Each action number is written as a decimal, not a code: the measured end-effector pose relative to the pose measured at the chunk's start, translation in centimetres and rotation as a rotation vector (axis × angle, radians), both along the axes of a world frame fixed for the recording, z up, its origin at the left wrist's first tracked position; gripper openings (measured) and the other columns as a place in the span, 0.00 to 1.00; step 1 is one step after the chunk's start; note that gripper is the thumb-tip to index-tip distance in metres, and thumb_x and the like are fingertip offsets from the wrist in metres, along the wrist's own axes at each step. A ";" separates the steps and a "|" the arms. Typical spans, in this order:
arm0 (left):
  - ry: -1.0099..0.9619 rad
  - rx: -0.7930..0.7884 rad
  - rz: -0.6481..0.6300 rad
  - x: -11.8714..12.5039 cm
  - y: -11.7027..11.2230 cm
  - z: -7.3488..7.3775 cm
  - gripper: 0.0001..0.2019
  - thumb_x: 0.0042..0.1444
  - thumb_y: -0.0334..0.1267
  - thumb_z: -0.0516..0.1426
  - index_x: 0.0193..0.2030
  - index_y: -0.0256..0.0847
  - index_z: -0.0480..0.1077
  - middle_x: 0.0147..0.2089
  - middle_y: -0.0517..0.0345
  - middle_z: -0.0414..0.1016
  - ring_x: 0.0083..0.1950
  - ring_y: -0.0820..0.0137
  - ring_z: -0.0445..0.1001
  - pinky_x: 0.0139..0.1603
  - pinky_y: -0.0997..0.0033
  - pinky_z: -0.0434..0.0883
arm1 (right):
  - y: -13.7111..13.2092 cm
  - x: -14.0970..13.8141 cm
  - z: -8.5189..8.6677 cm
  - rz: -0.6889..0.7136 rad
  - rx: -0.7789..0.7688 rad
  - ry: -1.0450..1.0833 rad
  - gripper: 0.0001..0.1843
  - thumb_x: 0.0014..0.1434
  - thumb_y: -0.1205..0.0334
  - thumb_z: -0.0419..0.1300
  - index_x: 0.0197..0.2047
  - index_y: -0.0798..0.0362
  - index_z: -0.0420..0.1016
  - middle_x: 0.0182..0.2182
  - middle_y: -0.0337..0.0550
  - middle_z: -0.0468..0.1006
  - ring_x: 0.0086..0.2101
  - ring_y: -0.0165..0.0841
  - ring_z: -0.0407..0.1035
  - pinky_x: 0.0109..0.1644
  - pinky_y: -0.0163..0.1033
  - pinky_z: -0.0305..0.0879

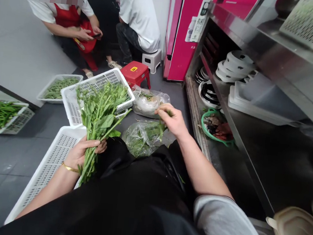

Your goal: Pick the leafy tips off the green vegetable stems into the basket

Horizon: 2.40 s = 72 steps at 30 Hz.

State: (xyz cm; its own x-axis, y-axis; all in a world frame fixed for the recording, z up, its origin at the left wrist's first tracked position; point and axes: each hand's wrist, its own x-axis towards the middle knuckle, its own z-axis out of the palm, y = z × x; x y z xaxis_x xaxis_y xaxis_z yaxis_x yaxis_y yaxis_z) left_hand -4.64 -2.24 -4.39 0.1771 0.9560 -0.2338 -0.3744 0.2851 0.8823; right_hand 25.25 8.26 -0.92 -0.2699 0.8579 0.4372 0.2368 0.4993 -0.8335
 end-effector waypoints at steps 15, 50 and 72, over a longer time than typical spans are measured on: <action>0.018 0.014 -0.116 2.3 -0.5 -0.1 0.06 0.46 0.30 0.60 0.31 0.34 0.67 0.18 0.61 0.66 0.19 0.75 0.64 0.22 0.73 0.59 | -2.6 -6.4 -1.8 0.668 0.226 -0.432 0.15 0.61 0.57 0.52 0.29 0.57 0.73 0.26 0.42 0.73 0.26 0.26 0.66 0.31 0.31 0.58; 0.133 -0.115 0.056 2.7 1.9 1.7 0.08 0.42 0.31 0.63 0.29 0.35 0.68 0.21 0.59 0.69 0.20 0.74 0.66 0.20 0.75 0.64 | -0.8 0.6 -3.6 0.517 -0.424 -0.627 0.15 0.51 0.52 0.60 0.26 0.56 0.77 0.19 0.36 0.72 0.22 0.25 0.60 0.28 0.31 0.52; 0.093 -0.126 -0.027 2.7 1.1 0.9 0.14 0.42 0.29 0.63 0.39 0.31 0.72 0.36 0.46 0.78 0.28 0.66 0.76 0.26 0.72 0.73 | -2.9 -4.1 -0.2 -0.058 -0.252 0.025 0.24 0.48 0.46 0.61 0.15 0.55 0.58 0.16 0.34 0.55 0.21 0.24 0.50 0.25 0.32 0.49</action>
